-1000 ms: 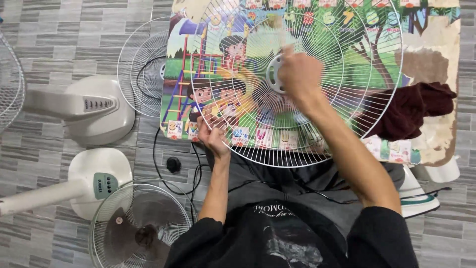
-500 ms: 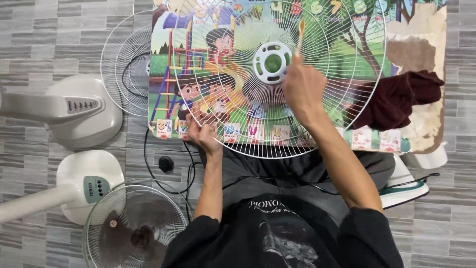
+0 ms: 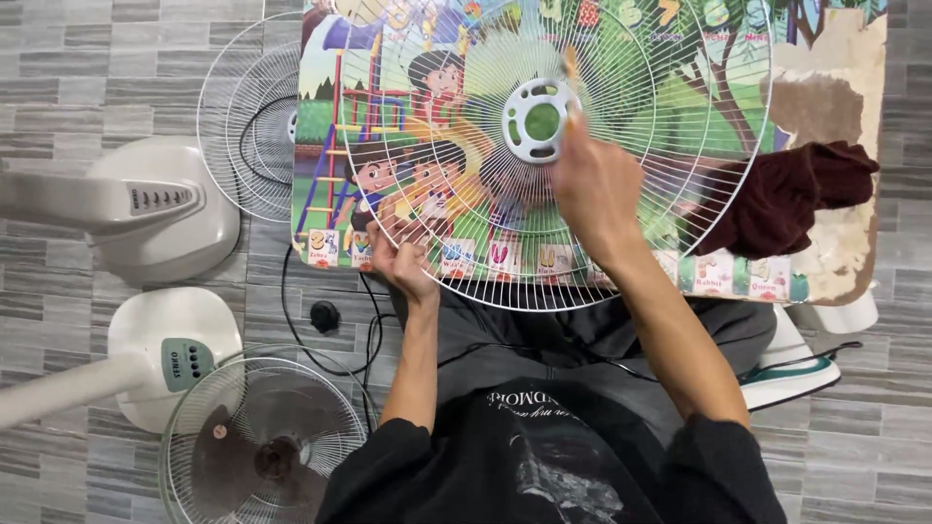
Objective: Cleaning a fan grill using a toothbrush and a cloth
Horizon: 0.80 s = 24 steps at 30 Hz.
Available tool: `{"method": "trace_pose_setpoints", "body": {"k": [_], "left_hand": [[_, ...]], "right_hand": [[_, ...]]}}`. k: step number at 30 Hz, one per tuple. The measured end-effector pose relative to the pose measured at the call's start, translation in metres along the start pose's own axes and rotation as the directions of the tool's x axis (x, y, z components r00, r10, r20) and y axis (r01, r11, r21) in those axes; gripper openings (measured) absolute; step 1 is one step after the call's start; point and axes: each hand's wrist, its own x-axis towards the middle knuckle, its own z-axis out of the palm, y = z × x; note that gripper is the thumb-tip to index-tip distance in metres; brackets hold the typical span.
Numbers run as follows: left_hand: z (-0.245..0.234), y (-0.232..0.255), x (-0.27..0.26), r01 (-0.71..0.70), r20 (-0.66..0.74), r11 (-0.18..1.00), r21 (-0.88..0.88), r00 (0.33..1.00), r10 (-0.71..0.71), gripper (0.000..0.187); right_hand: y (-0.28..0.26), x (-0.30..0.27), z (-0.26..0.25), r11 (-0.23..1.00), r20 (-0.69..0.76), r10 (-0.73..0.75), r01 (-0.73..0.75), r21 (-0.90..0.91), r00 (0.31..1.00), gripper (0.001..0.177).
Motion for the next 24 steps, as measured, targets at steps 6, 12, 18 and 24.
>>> {"method": "trace_pose_setpoints", "body": {"k": [6, 12, 18, 24], "left_hand": [[-0.010, -0.012, -0.003, 0.008, -0.008, 0.996, 0.091, 1.000, -0.007, 0.075], [0.005, 0.005, 0.003, 0.024, 0.012, 0.999, 0.046, 1.000, -0.025, 0.077], [0.003, 0.006, 0.001, -0.003, 0.006, 0.996, 0.091, 1.000, 0.002, 0.079], [0.005, 0.006, 0.001, -0.012, -0.003, 0.998, 0.068, 1.000, 0.012, 0.078]], "right_hand": [[0.027, -0.037, 0.021, 0.984, 0.310, 0.170, -0.146, -0.099, 0.935, 0.040], [0.030, -0.091, -0.009, 0.947, 0.423, 0.322, -0.281, -0.159, 0.847, 0.040], [0.020, -0.029, 0.005, 0.973, 0.269, 0.226, -0.204, -0.107, 0.936, 0.040], [0.014, -0.066, -0.004, 0.975, 0.294, 0.214, -0.187, -0.117, 0.932, 0.036]]}}
